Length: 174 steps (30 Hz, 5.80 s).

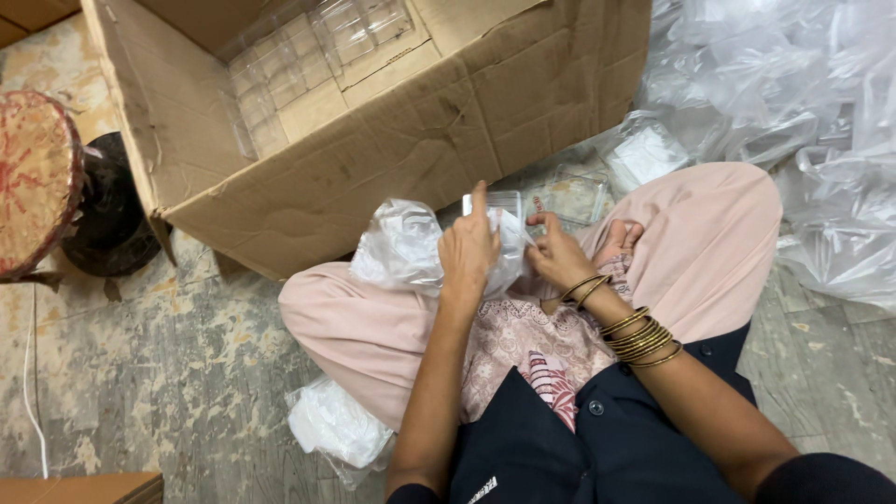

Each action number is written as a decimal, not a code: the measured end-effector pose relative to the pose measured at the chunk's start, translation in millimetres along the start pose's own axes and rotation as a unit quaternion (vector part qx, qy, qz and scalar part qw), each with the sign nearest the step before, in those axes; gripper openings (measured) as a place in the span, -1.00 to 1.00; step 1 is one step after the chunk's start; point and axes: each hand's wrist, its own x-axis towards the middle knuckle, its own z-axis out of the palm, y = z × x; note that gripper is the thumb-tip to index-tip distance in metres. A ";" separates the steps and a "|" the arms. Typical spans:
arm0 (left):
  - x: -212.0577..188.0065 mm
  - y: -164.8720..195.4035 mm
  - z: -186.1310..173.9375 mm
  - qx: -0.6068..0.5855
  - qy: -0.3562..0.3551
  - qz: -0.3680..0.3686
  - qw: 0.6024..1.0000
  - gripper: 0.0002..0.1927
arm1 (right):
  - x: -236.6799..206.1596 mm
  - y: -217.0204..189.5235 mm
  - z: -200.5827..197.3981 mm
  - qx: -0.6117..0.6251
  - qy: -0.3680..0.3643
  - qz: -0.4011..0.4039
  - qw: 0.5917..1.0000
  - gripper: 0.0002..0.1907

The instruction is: The person sits on the floor and wraps small clear plastic boxes in thin plastic bags one at a time, then places each wrapped box into a large cardboard carton. They repeatedly take a box, pull a bag over it, and set the wrapped box inside the carton.

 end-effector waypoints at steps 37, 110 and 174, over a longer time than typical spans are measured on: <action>20.2 -37.3 80.4 -0.746 -0.383 -0.029 0.545 -0.80 | 18.8 15.1 -7.0 0.494 -0.139 -0.037 0.857 -0.89; -23.5 5.1 69.7 -0.713 -0.056 -0.070 0.696 -0.84 | 3.6 17.9 -53.6 -0.029 0.046 -0.280 0.958 -0.83; 23.4 -19.7 91.4 -0.643 -0.008 -0.196 0.741 -0.78 | 24.9 -18.0 -25.6 -0.012 0.059 -0.174 0.983 -0.75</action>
